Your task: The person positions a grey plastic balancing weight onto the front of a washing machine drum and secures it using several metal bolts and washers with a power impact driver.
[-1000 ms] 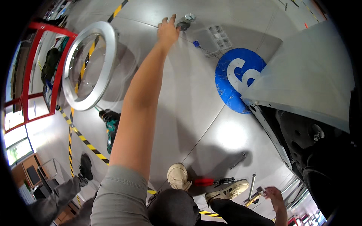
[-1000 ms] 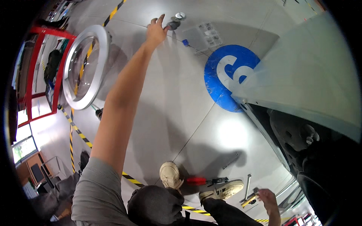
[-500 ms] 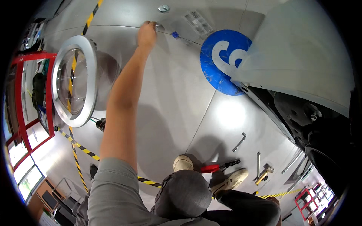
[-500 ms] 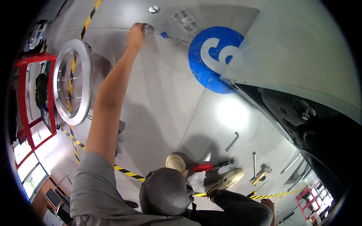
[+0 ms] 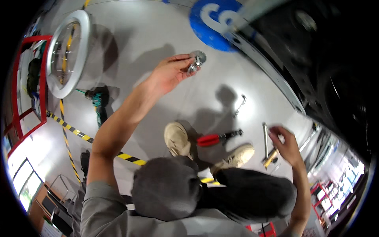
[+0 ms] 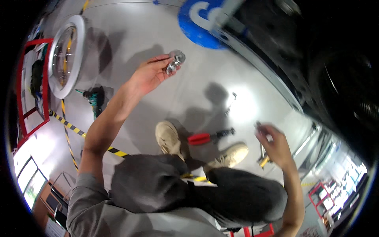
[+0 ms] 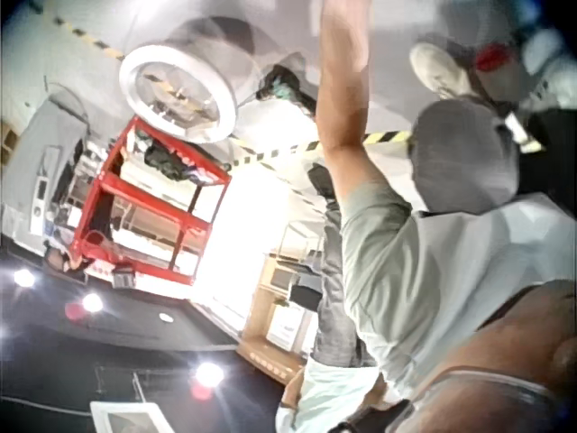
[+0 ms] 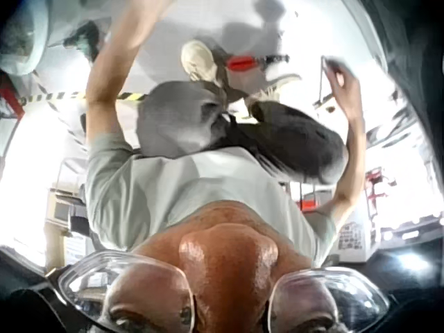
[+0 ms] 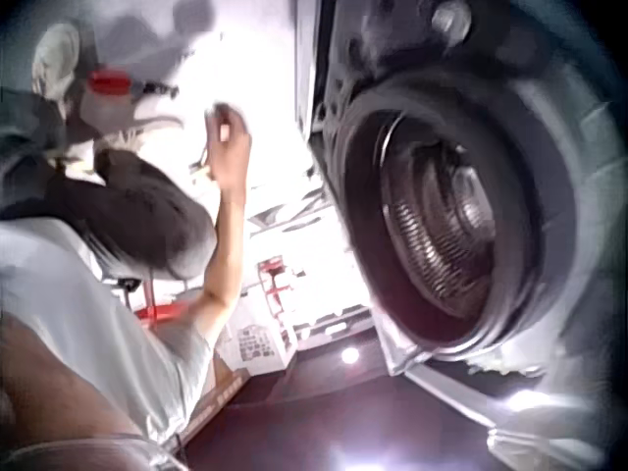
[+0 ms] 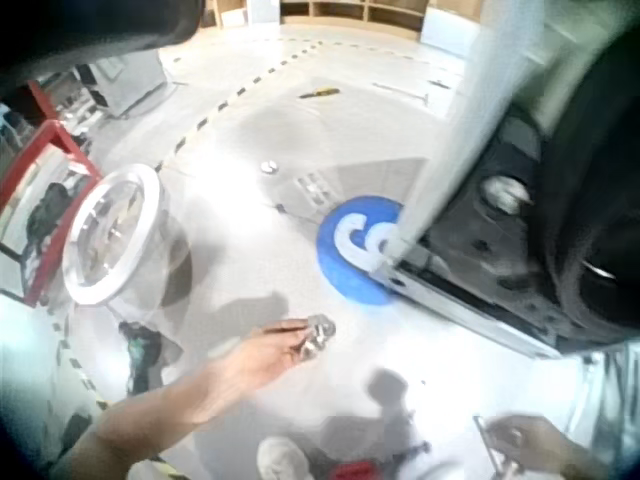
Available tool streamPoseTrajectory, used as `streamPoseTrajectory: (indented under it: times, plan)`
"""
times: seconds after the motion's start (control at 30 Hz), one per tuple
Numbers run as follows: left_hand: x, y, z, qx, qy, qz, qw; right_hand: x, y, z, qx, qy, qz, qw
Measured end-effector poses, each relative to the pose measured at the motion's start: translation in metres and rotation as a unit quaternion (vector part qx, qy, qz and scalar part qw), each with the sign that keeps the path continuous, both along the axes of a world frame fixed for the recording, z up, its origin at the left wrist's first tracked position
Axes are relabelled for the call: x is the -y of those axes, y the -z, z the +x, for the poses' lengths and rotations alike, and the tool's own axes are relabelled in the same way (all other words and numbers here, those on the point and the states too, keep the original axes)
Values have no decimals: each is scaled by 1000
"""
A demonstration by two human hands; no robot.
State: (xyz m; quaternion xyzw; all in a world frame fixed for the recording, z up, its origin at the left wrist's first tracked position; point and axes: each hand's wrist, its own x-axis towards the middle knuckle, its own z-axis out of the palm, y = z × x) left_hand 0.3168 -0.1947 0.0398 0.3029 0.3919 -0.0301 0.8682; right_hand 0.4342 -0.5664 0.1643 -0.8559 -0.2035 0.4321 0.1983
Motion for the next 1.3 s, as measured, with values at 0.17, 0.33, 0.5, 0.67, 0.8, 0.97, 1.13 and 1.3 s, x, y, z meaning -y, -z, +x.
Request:
streamPoseTrajectory:
  times: [0.17, 0.33, 0.5, 0.67, 0.8, 0.97, 1.13, 1.3]
  plan:
    - [114, -48, 9, 34, 183, -53, 981, -37, 0, 1, 65, -60, 180, 980]
    - [171, -69, 26, 39, 316, -5, 948, -15, 5, 0, 71, -35, 252, 965]
    - [196, -87, 45, 33, 397, 8, 917, 21, 8, -2, 59, 25, 283, 957]
    - [212, -89, 69, 49, 455, 11, 889, 54, 20, 2, 15, 102, 297, 949]
    - [231, -90, 91, 53, 487, 44, 871, 77, 34, 4, -1, 198, 334, 922]
    - [261, -88, 107, 92, 493, 51, 863, 100, 44, 3, 117, 243, 370, 889]
    - [283, -79, 119, 86, 487, 57, 868, 117, 36, 1, 232, 256, 292, 892]
    - [297, -73, 126, 87, 440, -36, 893, 124, 34, -3, 237, 285, 355, 858]
